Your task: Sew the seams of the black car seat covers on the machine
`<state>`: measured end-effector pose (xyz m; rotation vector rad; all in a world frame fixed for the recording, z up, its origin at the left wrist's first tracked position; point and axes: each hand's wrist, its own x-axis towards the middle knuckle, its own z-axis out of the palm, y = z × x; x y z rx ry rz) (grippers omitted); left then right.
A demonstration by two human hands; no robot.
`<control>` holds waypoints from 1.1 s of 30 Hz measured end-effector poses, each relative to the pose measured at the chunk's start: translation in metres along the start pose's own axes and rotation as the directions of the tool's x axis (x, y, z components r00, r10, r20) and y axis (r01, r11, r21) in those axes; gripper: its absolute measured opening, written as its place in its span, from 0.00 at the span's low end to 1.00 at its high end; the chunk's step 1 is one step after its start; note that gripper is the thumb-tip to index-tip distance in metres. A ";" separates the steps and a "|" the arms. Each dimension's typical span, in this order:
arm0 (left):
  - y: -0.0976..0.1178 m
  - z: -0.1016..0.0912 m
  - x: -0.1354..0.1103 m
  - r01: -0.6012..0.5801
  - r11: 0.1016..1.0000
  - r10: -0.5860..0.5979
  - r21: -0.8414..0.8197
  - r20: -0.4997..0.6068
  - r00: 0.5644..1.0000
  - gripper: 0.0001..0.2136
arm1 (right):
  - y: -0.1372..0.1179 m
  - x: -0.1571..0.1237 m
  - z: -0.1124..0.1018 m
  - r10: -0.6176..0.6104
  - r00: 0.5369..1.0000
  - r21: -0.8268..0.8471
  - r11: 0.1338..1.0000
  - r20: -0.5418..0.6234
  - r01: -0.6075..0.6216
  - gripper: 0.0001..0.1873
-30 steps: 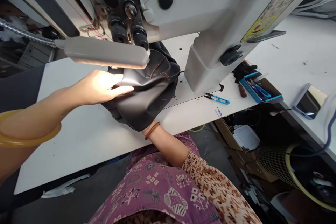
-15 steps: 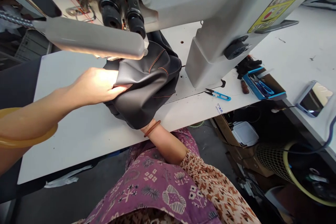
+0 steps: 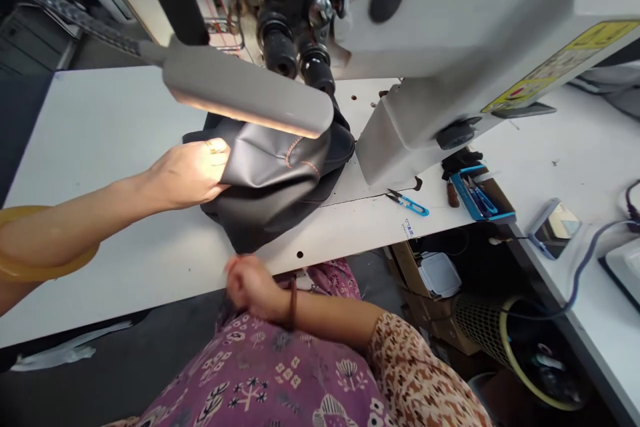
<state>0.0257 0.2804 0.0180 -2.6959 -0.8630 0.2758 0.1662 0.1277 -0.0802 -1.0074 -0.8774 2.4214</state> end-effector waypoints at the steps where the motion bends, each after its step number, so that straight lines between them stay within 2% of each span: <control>1: -0.001 0.002 -0.001 -0.001 1.000 0.001 -0.001 -0.005 1.000 0.13 | -0.005 -0.005 0.002 -0.049 0.994 -0.167 0.984 0.101 0.065 0.06; 2: -0.001 0.003 -0.002 -0.006 1.000 0.006 0.001 -0.019 1.000 0.13 | -0.017 -0.011 0.003 -0.132 0.968 -0.374 0.904 0.215 0.207 0.07; 3: 0.000 0.003 -0.002 -0.008 1.000 0.008 0.003 -0.042 0.999 0.13 | -0.034 -0.017 0.003 -0.231 0.917 -0.578 0.720 0.324 0.385 0.09; 4: 0.001 0.003 -0.002 -0.005 1.000 0.005 -0.004 -0.067 0.998 0.13 | -0.056 -0.021 0.001 -0.329 0.850 -0.732 0.436 0.412 0.524 0.11; 5: 0.002 0.003 -0.001 0.010 1.000 -0.012 -0.024 -0.087 0.996 0.13 | -0.081 -0.024 -0.001 -0.431 0.760 -0.812 0.097 0.487 0.576 0.13; 6: 0.004 0.003 -0.001 0.033 0.998 -0.038 -0.052 -0.093 0.995 0.12 | -0.107 -0.024 -0.004 -0.504 0.724 -0.872 -0.145 0.472 0.468 0.15; 7: 0.006 0.002 0.000 0.058 0.995 -0.065 -0.078 -0.087 0.994 0.12 | -0.132 -0.023 -0.008 -0.535 0.701 -0.880 -0.325 0.472 0.346 0.15; 8: 0.007 0.002 0.000 0.080 0.992 -0.087 -0.094 -0.078 0.993 0.11 | -0.152 -0.021 -0.012 -0.524 0.703 -0.853 -0.466 0.481 0.236 0.15; 9: 0.009 0.002 0.000 0.092 0.991 -0.099 -0.098 -0.073 0.992 0.12 | -0.166 -0.019 -0.017 -0.509 0.717 -0.810 -0.572 0.476 0.132 0.15; 11: 0.014 0.003 -0.002 0.094 0.992 -0.103 -0.083 -0.113 0.988 0.14 | -0.176 -0.017 -0.029 -0.458 0.760 -0.701 -0.713 0.460 -0.005 0.14; 13: 0.019 0.005 -0.003 0.100 0.992 -0.114 -0.080 -0.191 0.975 0.18 | -0.166 -0.019 -0.043 -0.443 0.771 -0.608 -0.788 0.456 -0.093 0.14; 15: 0.024 0.007 -0.005 0.126 0.986 -0.148 -0.109 -0.230 0.962 0.21 | -0.151 -0.023 -0.056 -0.469 0.737 -0.542 -0.823 0.486 -0.167 0.14; 17: 0.027 0.010 -0.005 0.148 0.979 -0.176 -0.144 -0.208 0.962 0.21 | -0.141 -0.025 -0.064 -0.494 0.696 -0.507 -0.835 0.521 -0.213 0.15; 19: 0.028 0.012 -0.006 0.154 0.974 -0.184 -0.169 -0.184 0.966 0.20 | -0.139 -0.026 -0.066 -0.501 0.682 -0.502 -0.836 0.533 -0.222 0.15; 23: 0.026 0.014 -0.007 0.153 0.973 -0.187 -0.174 -0.198 0.962 0.19 | -0.146 -0.023 -0.059 -0.501 0.691 -0.529 -0.825 0.522 -0.198 0.13; 29: 0.031 0.013 -0.007 0.167 0.976 -0.197 -0.142 -0.233 0.952 0.19 | -0.155 -0.025 -0.053 -0.484 0.738 -0.570 -0.805 0.470 -0.165 0.10; 33: 0.035 0.011 -0.002 0.225 0.959 -0.264 -0.170 -0.262 0.928 0.20 | -0.171 -0.023 -0.054 -0.466 0.763 -0.580 -0.801 0.447 -0.150 0.11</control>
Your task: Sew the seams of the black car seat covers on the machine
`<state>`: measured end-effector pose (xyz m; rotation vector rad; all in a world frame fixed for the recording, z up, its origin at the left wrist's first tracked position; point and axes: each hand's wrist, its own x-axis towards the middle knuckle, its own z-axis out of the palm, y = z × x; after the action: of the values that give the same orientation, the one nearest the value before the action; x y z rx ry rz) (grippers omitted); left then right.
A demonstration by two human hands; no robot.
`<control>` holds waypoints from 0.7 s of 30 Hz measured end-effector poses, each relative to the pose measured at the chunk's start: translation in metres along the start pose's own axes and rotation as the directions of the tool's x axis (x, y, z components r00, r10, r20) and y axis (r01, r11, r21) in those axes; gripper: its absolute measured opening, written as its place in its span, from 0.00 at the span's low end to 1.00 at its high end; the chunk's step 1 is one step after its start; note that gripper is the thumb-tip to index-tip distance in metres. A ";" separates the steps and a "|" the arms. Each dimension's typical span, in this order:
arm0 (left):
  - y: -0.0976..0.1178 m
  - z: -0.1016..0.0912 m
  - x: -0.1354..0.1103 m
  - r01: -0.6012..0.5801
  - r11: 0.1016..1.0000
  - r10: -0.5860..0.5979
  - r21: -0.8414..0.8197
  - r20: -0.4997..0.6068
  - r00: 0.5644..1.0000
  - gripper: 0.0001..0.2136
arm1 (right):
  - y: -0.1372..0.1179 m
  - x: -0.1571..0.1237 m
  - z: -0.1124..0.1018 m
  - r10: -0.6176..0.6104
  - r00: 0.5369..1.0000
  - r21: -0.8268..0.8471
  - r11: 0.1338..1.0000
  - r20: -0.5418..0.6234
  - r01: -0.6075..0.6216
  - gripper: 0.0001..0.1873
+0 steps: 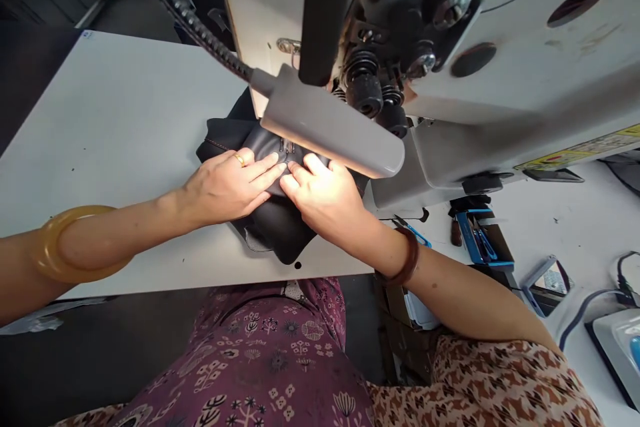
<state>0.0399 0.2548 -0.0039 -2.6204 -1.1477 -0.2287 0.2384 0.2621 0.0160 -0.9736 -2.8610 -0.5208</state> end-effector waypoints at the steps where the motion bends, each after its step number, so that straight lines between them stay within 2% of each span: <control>1: 0.001 0.000 0.002 0.028 1.000 -0.028 -0.010 0.002 1.000 0.20 | 0.004 0.002 -0.001 -0.002 1.000 0.014 1.000 0.021 0.001 0.11; 4: 0.004 0.002 0.006 0.065 0.998 -0.065 -0.010 0.003 0.998 0.20 | 0.014 0.008 0.000 -0.019 0.998 0.035 0.999 0.063 0.017 0.13; 9: 0.005 0.006 0.008 0.026 0.995 -0.023 0.101 -0.027 0.999 0.19 | 0.014 0.008 0.001 -0.037 0.997 -0.006 0.999 0.071 0.037 0.15; 14: 0.007 0.012 0.006 0.020 0.980 0.008 0.196 -0.136 0.991 0.19 | 0.010 0.006 0.000 -0.028 0.995 -0.039 0.999 0.098 0.032 0.18; 21: 0.016 0.022 0.010 0.035 0.983 0.011 0.181 -0.247 0.969 0.18 | 0.019 0.008 0.001 -0.032 0.994 -0.041 0.998 0.107 0.036 0.21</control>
<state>0.0593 0.2586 -0.0256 -2.3465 -1.0460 -0.4182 0.2439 0.2811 0.0218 -0.9898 -2.9769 -0.5525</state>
